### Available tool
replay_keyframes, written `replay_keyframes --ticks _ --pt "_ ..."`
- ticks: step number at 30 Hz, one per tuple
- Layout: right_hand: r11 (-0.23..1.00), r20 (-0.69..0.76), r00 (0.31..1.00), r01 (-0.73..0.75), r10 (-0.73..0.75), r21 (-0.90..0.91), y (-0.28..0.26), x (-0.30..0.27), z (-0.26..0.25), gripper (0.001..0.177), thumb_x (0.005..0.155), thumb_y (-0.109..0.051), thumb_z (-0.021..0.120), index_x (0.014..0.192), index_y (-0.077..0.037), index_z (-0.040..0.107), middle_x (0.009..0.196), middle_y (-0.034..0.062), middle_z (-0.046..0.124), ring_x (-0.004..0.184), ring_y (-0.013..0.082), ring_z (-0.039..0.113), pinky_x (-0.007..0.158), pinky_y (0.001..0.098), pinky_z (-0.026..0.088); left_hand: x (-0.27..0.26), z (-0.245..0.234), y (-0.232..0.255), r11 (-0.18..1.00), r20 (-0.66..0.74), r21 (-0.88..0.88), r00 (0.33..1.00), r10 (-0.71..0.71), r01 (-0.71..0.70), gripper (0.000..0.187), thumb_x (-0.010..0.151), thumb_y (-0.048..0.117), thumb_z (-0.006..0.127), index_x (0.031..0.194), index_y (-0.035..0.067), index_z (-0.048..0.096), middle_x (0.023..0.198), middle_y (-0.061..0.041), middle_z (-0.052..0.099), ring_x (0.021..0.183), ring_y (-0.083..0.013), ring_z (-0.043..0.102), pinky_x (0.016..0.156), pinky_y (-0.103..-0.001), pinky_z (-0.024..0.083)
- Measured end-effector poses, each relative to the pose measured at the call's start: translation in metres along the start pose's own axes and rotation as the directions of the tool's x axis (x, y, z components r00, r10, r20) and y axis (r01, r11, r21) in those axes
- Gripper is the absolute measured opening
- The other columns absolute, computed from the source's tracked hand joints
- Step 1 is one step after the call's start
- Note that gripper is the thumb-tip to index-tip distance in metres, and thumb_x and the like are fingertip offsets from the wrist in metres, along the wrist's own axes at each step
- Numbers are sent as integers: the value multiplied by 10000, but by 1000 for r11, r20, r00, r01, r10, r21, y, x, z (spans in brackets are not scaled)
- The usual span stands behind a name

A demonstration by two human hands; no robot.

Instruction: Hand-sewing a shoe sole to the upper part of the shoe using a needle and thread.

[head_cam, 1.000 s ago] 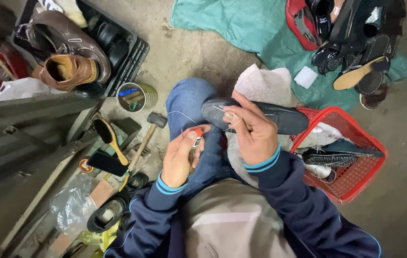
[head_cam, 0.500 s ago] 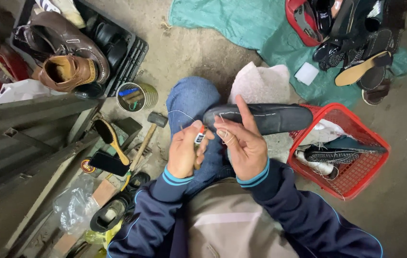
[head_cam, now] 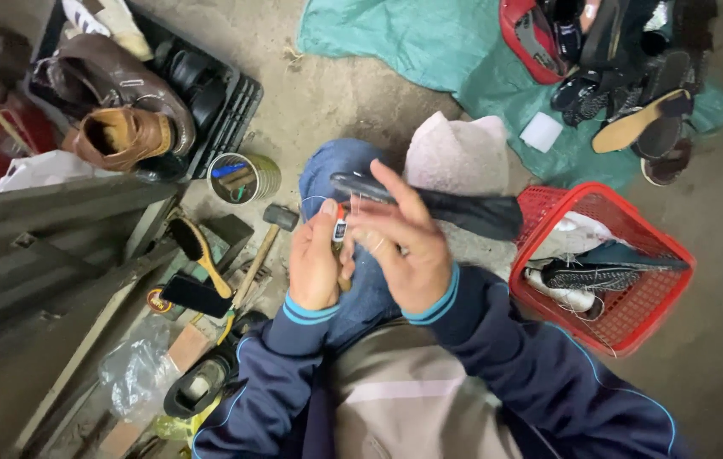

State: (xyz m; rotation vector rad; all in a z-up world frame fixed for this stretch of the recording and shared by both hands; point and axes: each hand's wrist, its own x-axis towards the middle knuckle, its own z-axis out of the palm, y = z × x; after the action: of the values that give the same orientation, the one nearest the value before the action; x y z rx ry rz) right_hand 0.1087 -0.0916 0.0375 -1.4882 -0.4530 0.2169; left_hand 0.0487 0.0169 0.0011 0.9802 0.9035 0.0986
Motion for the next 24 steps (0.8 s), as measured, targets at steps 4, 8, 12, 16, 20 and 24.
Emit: replay_keyframes --ticks 4,8,12,16,20,24 --pt "991 73 995 78 -70 -105 10 -20 6 176 948 36 695 1103 -2 769 1534 292 469 1166 409 704 972 469 618 8 -12 -15 996 -31 -51 997 70 -71 474 1067 310 529 762 -42 618 383 -109 397 236 -187 407 227 -249 316" --pt "993 95 995 34 -23 -116 15 -16 0 157 959 19 693 1087 -9 779 1528 274 493 1144 424 705 974 479 602 18 -16 -22 994 -41 26 993 108 -107 442 1056 259 560 723 -22 636 388 -134 427 239 -174 423 235 -228 321" --pt "990 162 986 -15 38 -140 10 -4 -10 125 927 -9 741 1040 -33 788 1521 216 524 1102 332 738 972 434 606 23 -16 -22 992 -44 15 991 127 -127 401 1022 225 591 712 -25 634 405 -141 421 228 -155 374 231 -227 298" --pt "993 184 979 -74 91 -95 13 6 -15 134 924 -7 754 1041 -57 795 1547 192 504 1108 287 739 1015 427 586 44 -26 -31 990 -30 24 990 138 -138 334 984 185 619 765 -63 668 470 -174 492 230 -135 352 217 -248 331" --pt "991 189 977 -83 102 -109 16 12 -15 124 930 -15 756 1042 -46 797 1536 198 512 1134 305 719 999 428 598 44 -20 -18 991 17 55 992 123 -124 378 976 165 580 647 -16 626 424 -131 425 225 -137 319 228 -256 278" --pt "989 192 975 -88 110 -119 17 12 -14 129 935 -22 755 1051 -55 800 1534 190 518 1149 303 710 992 423 602 47 -20 -18 991 26 72 993 114 -115 368 963 155 549 670 -43 648 436 -117 414 234 -138 313 231 -254 279"
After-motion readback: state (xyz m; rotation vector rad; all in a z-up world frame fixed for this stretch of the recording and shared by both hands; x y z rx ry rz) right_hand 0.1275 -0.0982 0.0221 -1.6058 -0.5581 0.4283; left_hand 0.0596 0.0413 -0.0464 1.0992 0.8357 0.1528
